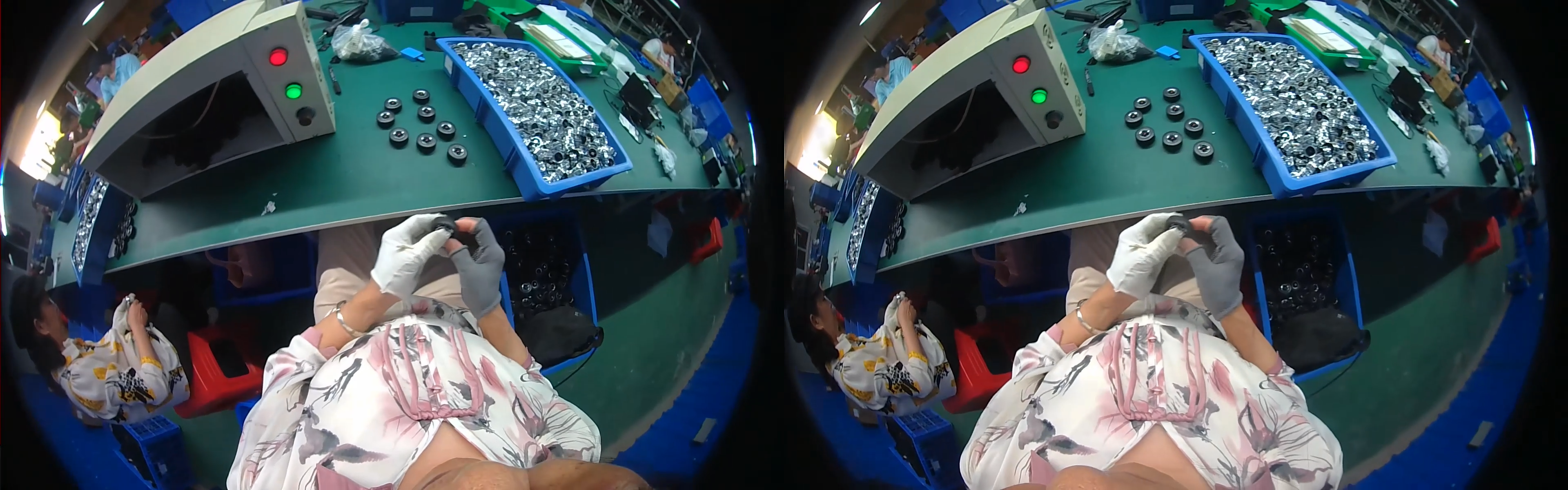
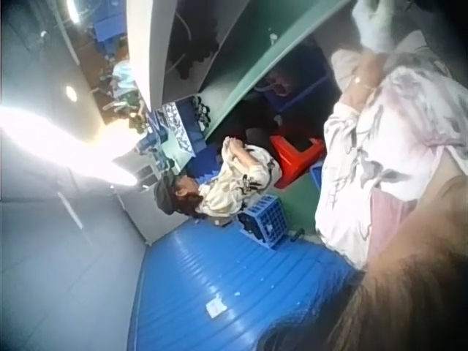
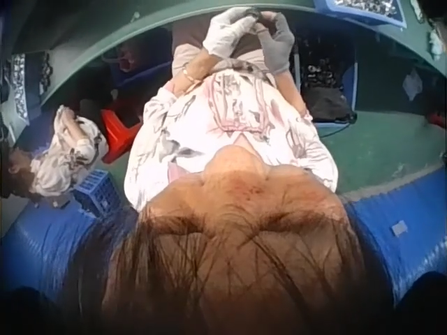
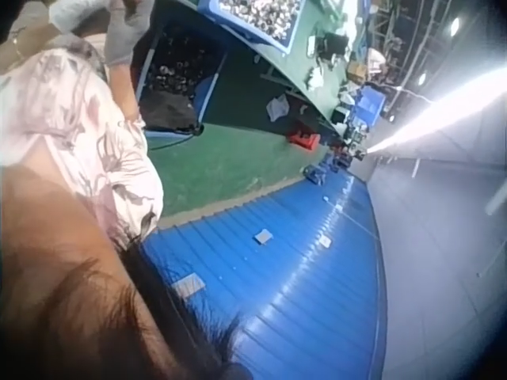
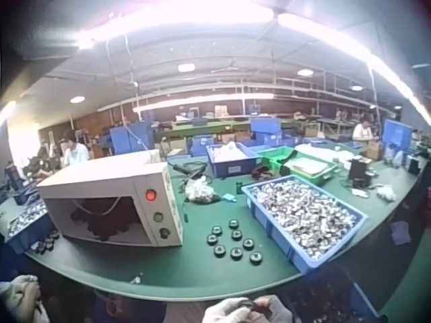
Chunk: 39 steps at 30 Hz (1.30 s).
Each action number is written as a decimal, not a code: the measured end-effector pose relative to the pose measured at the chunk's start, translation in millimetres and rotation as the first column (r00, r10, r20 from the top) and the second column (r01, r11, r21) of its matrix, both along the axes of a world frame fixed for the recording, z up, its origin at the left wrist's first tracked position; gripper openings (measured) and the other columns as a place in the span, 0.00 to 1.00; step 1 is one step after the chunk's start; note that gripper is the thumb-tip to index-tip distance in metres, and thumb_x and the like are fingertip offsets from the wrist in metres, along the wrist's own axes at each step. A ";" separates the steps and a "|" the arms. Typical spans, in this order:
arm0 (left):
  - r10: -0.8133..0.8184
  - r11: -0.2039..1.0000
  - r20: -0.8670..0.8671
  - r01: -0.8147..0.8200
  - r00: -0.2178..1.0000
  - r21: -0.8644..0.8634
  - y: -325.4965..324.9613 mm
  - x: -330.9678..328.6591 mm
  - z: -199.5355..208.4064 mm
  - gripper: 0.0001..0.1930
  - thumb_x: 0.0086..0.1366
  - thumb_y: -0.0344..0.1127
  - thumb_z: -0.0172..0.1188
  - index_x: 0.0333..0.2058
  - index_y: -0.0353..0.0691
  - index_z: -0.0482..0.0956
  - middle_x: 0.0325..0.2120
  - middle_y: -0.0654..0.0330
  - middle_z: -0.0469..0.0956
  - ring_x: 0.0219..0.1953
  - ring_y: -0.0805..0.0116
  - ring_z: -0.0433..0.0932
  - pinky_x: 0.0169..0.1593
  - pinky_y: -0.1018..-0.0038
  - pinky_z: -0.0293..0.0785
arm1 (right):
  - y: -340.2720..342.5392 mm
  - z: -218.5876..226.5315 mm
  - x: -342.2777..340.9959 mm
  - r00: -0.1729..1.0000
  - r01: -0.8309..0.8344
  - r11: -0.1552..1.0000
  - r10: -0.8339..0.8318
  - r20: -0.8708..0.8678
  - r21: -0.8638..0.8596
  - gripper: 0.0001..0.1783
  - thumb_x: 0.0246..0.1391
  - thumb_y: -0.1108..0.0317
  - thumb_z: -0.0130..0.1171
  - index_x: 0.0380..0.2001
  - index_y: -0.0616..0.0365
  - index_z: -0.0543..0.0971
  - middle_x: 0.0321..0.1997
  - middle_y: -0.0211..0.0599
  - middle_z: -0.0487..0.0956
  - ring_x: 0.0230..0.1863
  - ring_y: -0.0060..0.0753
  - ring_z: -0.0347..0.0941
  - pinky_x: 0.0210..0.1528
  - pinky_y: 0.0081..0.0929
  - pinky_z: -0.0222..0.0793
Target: Assembling small mechanical wheel components using a benchtop press machine in a factory environment.
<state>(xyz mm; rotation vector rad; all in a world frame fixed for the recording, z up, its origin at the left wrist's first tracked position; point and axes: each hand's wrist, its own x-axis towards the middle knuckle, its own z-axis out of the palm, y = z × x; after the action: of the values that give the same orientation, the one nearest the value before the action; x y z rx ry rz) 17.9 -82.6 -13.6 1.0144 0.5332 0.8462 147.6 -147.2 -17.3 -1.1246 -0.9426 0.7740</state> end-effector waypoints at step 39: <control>0.372 0.922 -0.097 -0.356 0.923 0.150 8.1 -45.9 -12.0 0.10 0.66 0.27 0.65 0.45 0.33 0.80 0.36 0.64 0.81 0.35 0.79 0.77 0.42 0.83 0.73 | 50.8 -5.5 -23.2 0.850 -0.457 0.877 0.382 -0.364 -0.148 0.13 0.64 0.67 0.60 0.47 0.63 0.81 0.41 0.27 0.82 0.41 0.15 0.73 0.47 0.18 0.68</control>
<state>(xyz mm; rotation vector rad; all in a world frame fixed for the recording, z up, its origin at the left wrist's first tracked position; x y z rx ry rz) -28.0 -74.5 -25.6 1.1087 0.7986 1.1663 124.4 -96.4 -22.8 -0.9503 -0.8406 1.4191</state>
